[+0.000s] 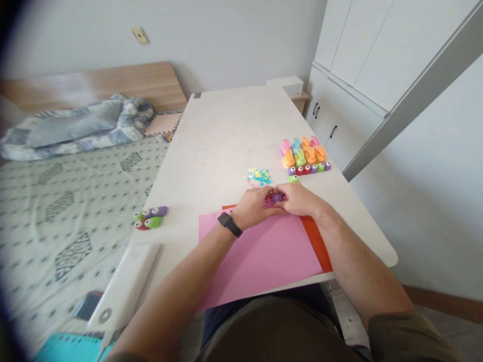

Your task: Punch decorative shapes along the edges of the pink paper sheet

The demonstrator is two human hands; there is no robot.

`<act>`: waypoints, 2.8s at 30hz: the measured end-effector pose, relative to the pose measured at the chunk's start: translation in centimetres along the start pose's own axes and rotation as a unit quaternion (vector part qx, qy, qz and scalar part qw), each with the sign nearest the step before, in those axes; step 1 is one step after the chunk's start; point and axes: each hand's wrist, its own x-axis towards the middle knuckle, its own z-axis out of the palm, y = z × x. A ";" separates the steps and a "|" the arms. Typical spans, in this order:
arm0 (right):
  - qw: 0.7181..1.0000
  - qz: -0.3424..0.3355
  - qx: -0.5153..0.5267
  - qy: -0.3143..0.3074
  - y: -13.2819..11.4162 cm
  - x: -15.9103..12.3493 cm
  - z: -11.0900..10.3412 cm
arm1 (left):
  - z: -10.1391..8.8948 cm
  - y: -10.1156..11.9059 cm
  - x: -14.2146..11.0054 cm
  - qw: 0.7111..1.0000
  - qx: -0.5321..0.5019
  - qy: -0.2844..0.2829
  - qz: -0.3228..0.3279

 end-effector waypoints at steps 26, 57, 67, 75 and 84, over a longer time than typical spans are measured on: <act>1.000 -0.008 -0.013 0.000 0.3 0.1 0.1 | 0.4 -0.5 0.5 0.999 -0.050 -0.012 0.012; 0.943 0.067 0.307 0.110 0.3 0.6 0.6 | 0.1 -2.1 -3.7 0.999 -0.024 0.044 -0.016; 0.932 0.055 0.345 0.097 0.3 0.9 1.7 | -0.3 -0.9 -3.4 0.998 0.067 -0.001 -0.009; 0.936 0.040 0.336 0.101 0.0 0.8 1.7 | 0.4 -1.1 -3.3 0.998 0.049 0.012 -0.027; 0.943 0.040 0.300 0.141 0.1 0.8 1.3 | 0.4 -1.3 -3.5 0.999 0.035 0.021 -0.021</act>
